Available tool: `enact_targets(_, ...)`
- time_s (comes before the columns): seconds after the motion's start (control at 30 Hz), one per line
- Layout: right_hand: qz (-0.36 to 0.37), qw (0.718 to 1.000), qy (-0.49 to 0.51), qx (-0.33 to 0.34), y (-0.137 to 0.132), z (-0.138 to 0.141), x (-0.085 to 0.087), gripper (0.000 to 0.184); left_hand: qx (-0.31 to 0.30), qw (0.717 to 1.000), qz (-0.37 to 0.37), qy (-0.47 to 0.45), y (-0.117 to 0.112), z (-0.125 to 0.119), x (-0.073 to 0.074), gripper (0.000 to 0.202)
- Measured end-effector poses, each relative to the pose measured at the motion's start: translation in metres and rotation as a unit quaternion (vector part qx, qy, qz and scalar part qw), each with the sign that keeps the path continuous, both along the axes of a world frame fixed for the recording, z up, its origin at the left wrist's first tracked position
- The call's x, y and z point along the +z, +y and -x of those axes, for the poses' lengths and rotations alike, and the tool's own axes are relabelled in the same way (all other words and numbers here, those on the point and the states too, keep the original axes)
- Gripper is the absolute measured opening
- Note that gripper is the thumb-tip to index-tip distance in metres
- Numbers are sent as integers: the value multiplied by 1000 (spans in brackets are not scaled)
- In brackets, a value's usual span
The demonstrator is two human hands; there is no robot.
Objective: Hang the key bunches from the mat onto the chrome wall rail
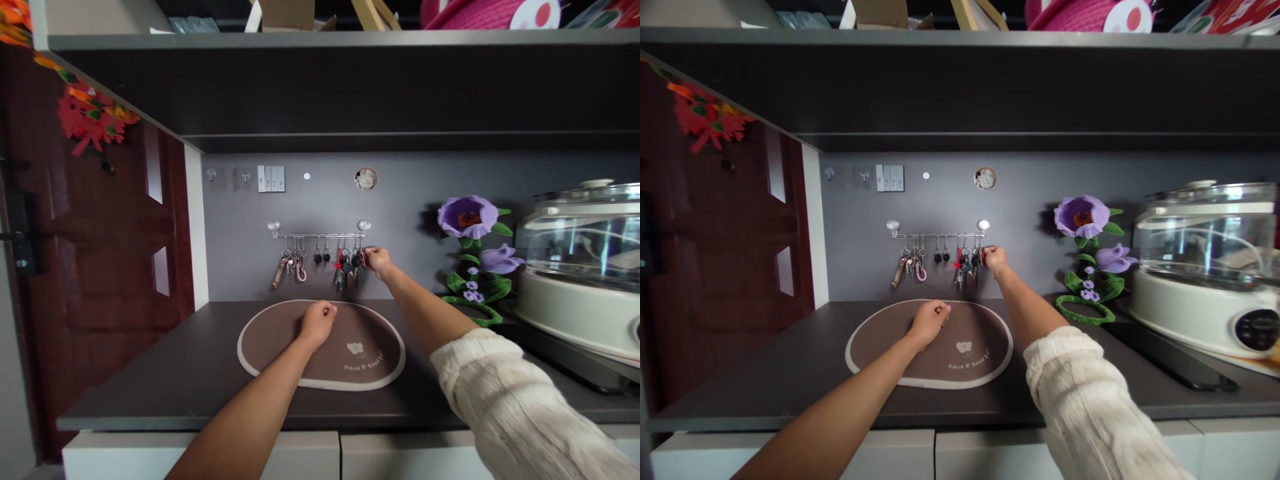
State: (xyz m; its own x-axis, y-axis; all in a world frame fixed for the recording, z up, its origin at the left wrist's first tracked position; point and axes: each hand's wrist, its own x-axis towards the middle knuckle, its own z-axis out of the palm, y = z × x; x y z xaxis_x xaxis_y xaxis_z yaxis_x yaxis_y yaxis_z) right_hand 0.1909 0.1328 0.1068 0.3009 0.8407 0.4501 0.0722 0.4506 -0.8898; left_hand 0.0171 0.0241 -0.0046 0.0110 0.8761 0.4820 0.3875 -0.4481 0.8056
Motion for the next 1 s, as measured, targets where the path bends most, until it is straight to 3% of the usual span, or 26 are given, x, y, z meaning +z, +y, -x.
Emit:
enact_targets(0.37, 60, 997, 55, 0, -12, 7, -11, 16, 6, 1000, 6, -4, 0, 2, 1, 18)
enact_targets(0.63, 92, 993, 77, 3, -27, 9, -32, 20, 28, 1000, -2, -8, 2, 8, 2, 18)
enact_targets(0.9, 148, 985, 86, 11, -73, 21, -55, 17, 25, 997, -19, -72, -2, 15, 6, 15)
enact_targets(1.0, 153, 984, 83, 45, -98, 30, -60, 10, 12, 994, -11, -112, -11, 17, 10, 27)
